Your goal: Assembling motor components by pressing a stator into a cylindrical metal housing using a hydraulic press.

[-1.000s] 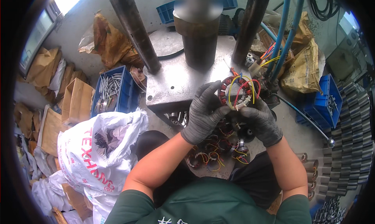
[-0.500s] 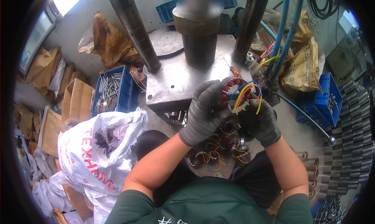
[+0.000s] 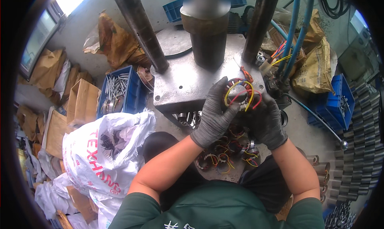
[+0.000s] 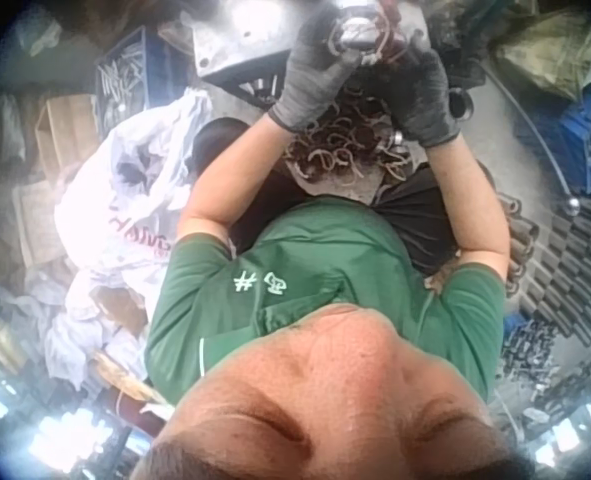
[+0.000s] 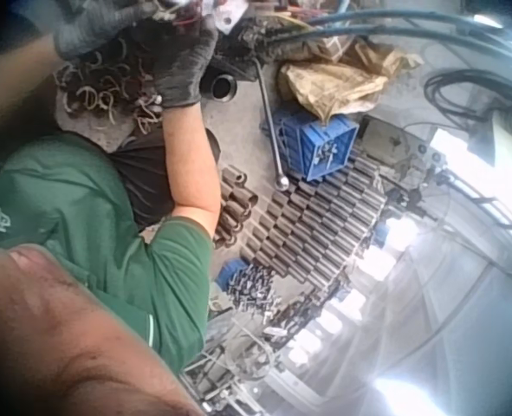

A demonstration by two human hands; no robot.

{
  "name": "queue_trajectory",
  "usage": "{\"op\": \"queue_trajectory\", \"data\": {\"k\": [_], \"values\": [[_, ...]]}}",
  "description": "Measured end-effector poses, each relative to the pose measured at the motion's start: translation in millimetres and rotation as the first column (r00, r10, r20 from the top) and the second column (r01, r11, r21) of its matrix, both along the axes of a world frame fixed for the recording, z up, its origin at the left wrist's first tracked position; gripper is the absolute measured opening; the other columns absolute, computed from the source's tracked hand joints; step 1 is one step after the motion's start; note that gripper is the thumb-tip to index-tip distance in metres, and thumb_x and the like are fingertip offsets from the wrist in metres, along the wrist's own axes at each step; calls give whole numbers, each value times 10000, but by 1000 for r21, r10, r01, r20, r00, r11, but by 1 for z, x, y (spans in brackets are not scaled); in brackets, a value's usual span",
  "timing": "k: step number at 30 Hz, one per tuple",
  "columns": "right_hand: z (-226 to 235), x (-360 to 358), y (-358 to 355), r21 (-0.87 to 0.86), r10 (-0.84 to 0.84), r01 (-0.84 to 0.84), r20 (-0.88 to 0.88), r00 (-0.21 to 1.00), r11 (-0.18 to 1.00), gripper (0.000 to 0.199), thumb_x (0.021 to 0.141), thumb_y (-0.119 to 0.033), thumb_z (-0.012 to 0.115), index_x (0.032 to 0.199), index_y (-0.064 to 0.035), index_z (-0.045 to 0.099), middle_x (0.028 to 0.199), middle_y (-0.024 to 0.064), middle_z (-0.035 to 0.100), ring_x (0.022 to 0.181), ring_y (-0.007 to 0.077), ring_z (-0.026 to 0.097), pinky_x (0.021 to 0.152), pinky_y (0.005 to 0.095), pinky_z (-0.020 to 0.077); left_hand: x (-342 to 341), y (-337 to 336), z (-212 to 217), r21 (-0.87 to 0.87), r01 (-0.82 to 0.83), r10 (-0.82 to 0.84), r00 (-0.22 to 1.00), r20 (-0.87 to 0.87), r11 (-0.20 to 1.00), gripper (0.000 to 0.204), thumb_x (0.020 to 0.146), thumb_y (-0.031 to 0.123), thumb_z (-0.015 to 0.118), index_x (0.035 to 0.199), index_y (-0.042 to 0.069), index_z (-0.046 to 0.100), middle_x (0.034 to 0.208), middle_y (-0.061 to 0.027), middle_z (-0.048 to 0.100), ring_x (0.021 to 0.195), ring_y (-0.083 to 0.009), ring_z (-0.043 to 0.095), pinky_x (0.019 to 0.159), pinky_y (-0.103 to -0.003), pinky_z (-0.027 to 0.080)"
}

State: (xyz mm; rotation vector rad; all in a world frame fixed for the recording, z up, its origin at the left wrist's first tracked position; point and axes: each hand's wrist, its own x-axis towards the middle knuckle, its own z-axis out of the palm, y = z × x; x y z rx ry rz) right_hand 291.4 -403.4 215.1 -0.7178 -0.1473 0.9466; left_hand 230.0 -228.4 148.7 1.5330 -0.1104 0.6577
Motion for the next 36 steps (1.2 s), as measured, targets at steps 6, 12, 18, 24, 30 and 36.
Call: {"op": "queue_trajectory", "data": {"k": [6, 12, 18, 24, 30, 36], "values": [[-14, 13, 1, -67, 47, -56, -130, 990, 996, 722, 960, -705, 582, 1353, -101, 637, 1248, 113, 709, 1114, 250, 708, 958, 464, 602, -7, 1, 27, 621, -146, 88, 988, 123, 770, 740, 906, 21, 683, 1584, 59, 389, 1532, -209, 478, 1316, -350, 537, 1142, -462, 422], [-21, 12, -1, -114, 78, -87, -86, 993, 990, 580, 979, -564, 655, 1344, -114, 636, 1222, 91, 713, 1096, 245, 714, 941, 449, 612, -10, 2, 31, 747, -111, 73, 994, 83, 655, 830, 780, -7, 616, 1578, 43, 393, 1520, -230, 472, 1323, -424, 487, 1190, -510, 335], [-26, 9, -2, -212, 91, -69, 92, 992, 975, 487, 973, -314, 741, 1386, -95, 604, 1194, 69, 703, 1062, 201, 697, 910, 399, 605, -5, 2, 32, 768, -17, 113, 991, -71, 640, 880, 745, -19, 598, 1586, 3, 340, 1428, -245, 489, 1281, -434, 485, 1183, -511, 338], [-36, 8, -2, -336, 42, 39, 229, 973, 941, 468, 982, -249, 750, 1380, -48, 608, 1188, 64, 698, 1040, 136, 670, 917, 321, 567, -6, 7, 28, 654, 45, 45, 992, -120, 756, 805, 893, 91, 697, 1607, 48, 329, 1404, -215, 488, 1303, -371, 497, 1158, -482, 390], [-40, 8, -1, -327, 4, 110, 330, 944, 939, 424, 987, -185, 718, 1376, -58, 608, 1173, 68, 696, 1056, 174, 699, 930, 347, 594, -5, 16, 9, 335, 167, -106, 976, -192, 927, 686, 985, 153, 720, 1587, 64, 403, 1409, -140, 487, 1350, -229, 499, 1125, -368, 463], [-27, 1, -2, -269, 28, 38, 235, 972, 962, 464, 972, -186, 723, 1397, -59, 585, 1225, 70, 672, 1089, 167, 672, 932, 329, 587, 2, 18, 5, 101, 193, -168, 961, -221, 976, 550, 949, 28, 715, 1473, 50, 550, 1305, -82, 573, 1245, -184, 585, 1060, -319, 513]]}}
